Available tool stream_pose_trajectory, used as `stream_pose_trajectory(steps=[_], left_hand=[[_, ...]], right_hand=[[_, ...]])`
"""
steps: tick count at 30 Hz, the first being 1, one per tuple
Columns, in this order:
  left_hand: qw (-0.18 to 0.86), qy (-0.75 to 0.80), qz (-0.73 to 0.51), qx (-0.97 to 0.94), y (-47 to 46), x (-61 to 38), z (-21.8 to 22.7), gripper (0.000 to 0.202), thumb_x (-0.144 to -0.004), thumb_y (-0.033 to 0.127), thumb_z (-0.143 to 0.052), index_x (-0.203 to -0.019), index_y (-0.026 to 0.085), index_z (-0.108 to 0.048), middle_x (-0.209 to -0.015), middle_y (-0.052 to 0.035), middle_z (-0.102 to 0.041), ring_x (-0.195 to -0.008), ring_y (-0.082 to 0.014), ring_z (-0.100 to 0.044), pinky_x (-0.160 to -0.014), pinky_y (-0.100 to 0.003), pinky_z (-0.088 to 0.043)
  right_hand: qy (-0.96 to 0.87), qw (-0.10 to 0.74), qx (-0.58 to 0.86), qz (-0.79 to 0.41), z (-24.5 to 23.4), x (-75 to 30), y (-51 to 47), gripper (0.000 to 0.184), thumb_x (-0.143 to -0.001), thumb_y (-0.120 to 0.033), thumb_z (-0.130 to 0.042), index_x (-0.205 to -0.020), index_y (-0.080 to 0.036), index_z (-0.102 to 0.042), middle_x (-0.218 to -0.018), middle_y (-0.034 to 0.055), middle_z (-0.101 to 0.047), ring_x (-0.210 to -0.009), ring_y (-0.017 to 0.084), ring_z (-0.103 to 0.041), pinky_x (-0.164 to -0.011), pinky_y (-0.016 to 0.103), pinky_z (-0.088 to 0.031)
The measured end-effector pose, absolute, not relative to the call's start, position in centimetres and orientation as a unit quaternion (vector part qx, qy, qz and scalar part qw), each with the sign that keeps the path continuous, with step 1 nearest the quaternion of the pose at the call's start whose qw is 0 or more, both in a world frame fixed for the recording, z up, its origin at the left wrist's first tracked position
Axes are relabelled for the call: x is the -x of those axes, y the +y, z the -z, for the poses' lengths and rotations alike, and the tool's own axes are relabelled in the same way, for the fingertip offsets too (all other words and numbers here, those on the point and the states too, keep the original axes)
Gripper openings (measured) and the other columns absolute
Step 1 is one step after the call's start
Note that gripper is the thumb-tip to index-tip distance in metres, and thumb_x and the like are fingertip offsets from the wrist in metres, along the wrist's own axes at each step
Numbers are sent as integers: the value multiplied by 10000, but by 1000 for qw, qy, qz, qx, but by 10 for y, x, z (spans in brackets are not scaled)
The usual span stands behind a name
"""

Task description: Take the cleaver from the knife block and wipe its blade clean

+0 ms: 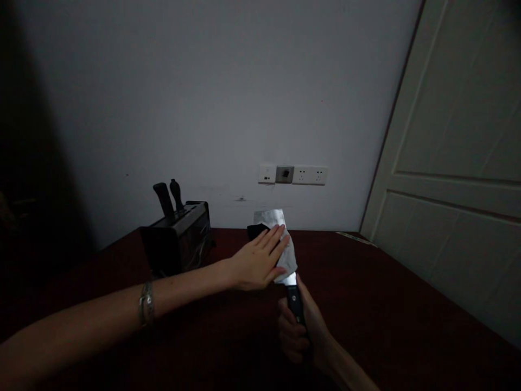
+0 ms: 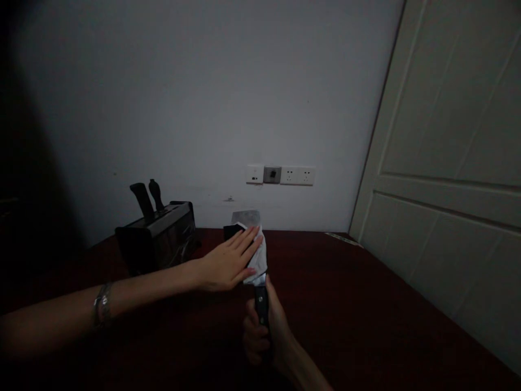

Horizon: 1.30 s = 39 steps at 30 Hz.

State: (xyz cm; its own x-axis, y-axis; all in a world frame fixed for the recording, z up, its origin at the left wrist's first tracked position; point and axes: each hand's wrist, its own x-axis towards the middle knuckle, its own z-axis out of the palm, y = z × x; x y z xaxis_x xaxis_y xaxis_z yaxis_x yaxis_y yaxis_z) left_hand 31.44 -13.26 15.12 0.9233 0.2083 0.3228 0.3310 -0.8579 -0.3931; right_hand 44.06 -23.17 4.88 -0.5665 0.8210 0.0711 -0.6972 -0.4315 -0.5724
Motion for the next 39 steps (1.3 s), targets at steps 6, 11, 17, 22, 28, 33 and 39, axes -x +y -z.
stream_pose_trajectory(steps=[6, 11, 17, 22, 28, 33, 39], left_hand=[[209, -214, 129, 945, -99, -328, -172, 656, -928, 470, -194, -1417, 42, -102, -1483, -202, -11, -1368, -271, 13, -1101, -401, -111], [208, -212, 121, 947, -102, -335, -174, 669, -925, 475, -190, -1414, 25, -108, -1481, -213, -22, -1366, -284, 7, -1098, -408, -102], [211, -137, 114, 961, -129, -332, -157, 677, -919, 507, -197, -1426, 73, -87, -1492, -171, 17, -1369, -254, 46, -1105, -391, -91], [218, -211, 117, 946, -102, -336, -173, 665, -929, 473, -193, -1421, 34, -105, -1485, -199, -8, -1370, -267, 14, -1103, -406, -89], [237, -128, 107, 957, -125, -318, -161, 652, -927, 489, -199, -1422, 67, -145, -1497, -152, -30, -1372, -236, 45, -1111, -374, -90], [245, -88, 88, 961, -142, -300, -162, 617, -932, 479, -210, -1420, 103, -182, -1504, -107, -78, -1377, -215, 18, -1118, -353, -84], [259, -130, 106, 951, -123, -306, -175, 607, -937, 464, -203, -1419, 96, -178, -1504, -115, -52, -1378, -219, 23, -1118, -372, -81]], right_hand=[[-287, 441, 89, -846, -44, -438, -231, 768, -756, -768, -38, -443, -177, -414, -300, -72, -304, -206, 46, -206, -270, 223, -362], [-285, 449, 98, -841, -44, -439, -231, 755, -755, -772, -48, -459, -178, -408, -310, -76, -305, -214, 45, -201, -281, 221, -360], [-289, 446, 116, -839, -46, -440, -230, 776, -737, -783, -20, -443, -177, -405, -300, -73, -301, -206, 48, -207, -274, 224, -356], [-270, 445, 135, -843, -48, -439, -232, 809, -757, -746, 45, -412, -174, -413, -290, -64, -286, -201, 53, -209, -260, 227, -352], [-265, 443, 133, -846, -50, -438, -231, 869, -759, -690, 155, -391, -173, -438, -277, -43, -298, -193, 69, -257, -252, 240, -369], [-271, 433, 156, -845, -50, -435, -233, 854, -746, -728, 111, -394, -172, -434, -264, -43, -314, -189, 70, -271, -261, 244, -385], [-277, 435, 170, -840, -54, -435, -236, 844, -752, -726, 101, -401, -172, -431, -268, -43, -318, -187, 67, -252, -250, 239, -369]])
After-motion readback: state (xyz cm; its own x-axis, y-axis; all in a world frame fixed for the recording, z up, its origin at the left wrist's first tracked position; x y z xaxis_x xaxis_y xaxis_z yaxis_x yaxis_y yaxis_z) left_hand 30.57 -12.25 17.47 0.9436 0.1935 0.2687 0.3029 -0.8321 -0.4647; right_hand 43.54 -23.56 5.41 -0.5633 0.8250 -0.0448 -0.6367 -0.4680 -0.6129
